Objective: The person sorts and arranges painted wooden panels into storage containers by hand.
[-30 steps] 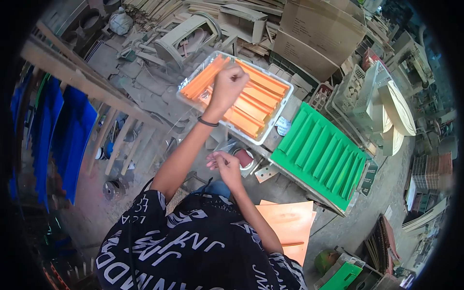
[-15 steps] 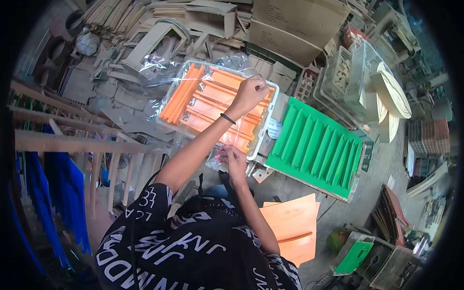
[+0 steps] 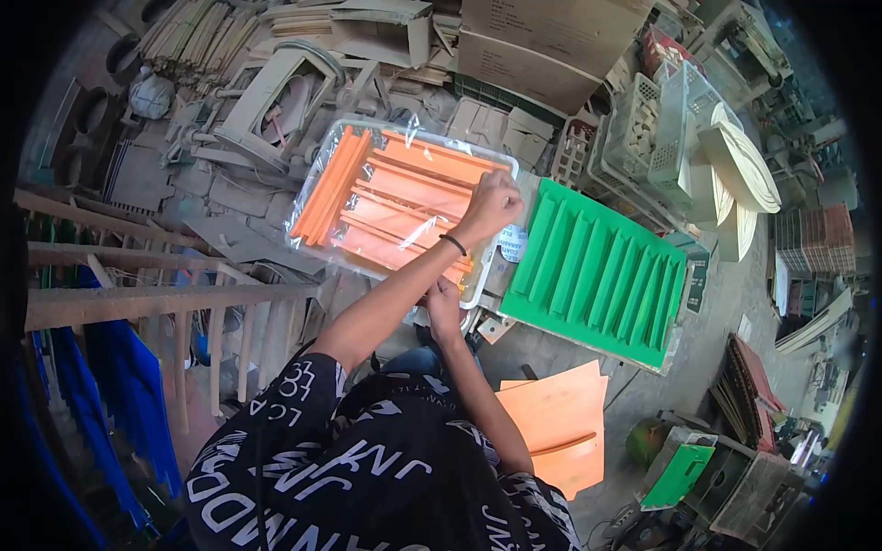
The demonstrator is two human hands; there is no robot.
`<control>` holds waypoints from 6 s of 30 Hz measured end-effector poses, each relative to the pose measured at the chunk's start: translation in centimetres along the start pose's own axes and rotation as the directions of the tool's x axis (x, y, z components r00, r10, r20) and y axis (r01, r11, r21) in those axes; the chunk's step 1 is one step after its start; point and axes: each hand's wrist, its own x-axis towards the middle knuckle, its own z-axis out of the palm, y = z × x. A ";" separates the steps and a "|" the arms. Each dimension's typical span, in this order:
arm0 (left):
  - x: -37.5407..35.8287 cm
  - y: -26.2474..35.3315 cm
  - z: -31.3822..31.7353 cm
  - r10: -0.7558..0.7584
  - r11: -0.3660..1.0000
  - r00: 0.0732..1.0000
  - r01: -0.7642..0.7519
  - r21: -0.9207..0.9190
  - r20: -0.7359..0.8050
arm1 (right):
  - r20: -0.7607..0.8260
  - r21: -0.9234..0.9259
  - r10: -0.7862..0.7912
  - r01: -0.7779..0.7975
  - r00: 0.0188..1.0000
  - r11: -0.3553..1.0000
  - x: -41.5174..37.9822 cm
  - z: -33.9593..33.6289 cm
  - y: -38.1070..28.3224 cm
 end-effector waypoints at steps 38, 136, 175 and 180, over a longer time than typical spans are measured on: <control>-8.0 -3.2 -7.7 -0.253 0.930 0.899 0.125 0.345 0.357 | 0.195 0.149 0.285 -0.316 0.938 0.937 0.5 -2.3 -1.4; -14.0 2.8 -2.8 -0.164 0.917 0.962 0.067 0.393 0.218 | 0.070 -0.985 -0.619 0.152 0.783 0.081 13.8 -9.2 -8.1; -14.5 1.7 -0.9 0.070 0.885 0.869 -0.280 0.371 0.490 | -0.999 0.025 0.044 -0.685 0.011 0.728 -26.8 -34.8 24.7; -14.7 2.5 -0.9 -0.162 0.899 0.848 -0.085 0.431 0.505 | -0.975 0.183 0.039 -0.693 -0.218 0.698 -29.4 -36.7 23.7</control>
